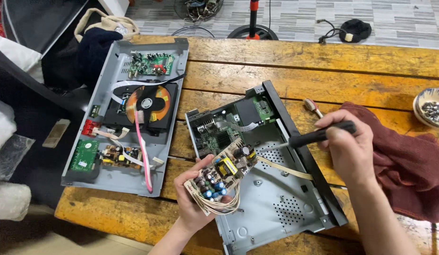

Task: Repairing an electronic device by cleaning circuit boards with a toothbrush and using a screwdriver to disassemble components

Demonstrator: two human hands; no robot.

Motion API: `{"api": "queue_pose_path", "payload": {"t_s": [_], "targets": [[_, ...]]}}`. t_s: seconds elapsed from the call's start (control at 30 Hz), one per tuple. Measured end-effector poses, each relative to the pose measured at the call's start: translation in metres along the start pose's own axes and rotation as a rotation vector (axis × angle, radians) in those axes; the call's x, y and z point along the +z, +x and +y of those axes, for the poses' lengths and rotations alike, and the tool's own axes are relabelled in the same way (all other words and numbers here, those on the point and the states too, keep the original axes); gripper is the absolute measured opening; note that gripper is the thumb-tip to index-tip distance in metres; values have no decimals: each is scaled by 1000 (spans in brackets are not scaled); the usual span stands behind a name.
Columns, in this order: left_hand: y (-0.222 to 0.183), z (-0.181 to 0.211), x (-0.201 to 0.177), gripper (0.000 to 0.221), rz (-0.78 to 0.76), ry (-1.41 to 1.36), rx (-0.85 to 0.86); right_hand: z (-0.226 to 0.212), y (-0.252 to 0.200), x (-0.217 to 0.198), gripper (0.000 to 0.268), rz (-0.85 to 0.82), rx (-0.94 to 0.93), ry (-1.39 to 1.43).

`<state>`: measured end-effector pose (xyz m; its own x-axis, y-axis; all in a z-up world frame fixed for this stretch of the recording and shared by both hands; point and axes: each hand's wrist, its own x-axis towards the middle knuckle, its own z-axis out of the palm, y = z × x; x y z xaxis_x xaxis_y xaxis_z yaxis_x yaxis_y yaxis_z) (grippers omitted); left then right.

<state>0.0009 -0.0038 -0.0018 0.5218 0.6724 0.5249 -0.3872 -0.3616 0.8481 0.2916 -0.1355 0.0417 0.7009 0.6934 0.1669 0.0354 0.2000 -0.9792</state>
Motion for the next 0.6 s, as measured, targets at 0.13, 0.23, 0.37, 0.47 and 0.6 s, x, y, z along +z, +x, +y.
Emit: {"api": "queue_pose_path", "payload": {"t_s": [0.13, 0.23, 0.37, 0.47, 0.6], "targets": [[-9, -12, -2, 78, 54, -282, -153, -13, -10, 11, 17, 41, -74, -260], [-5, -10, -2, 69, 12, -192, -107, -13, -8, 13, 15, -13, -76, -296], [0, -5, -2, 69, -2, -80, -71, 3, 2, 12, 13, -15, 29, -163], [1, -5, -2, 68, 3, -24, -58, 22, 7, 6, 15, -44, 151, 27], [4, 0, -2, 67, -9, 23, -61, 15, 7, 17, 10, -12, 145, -174]]}}
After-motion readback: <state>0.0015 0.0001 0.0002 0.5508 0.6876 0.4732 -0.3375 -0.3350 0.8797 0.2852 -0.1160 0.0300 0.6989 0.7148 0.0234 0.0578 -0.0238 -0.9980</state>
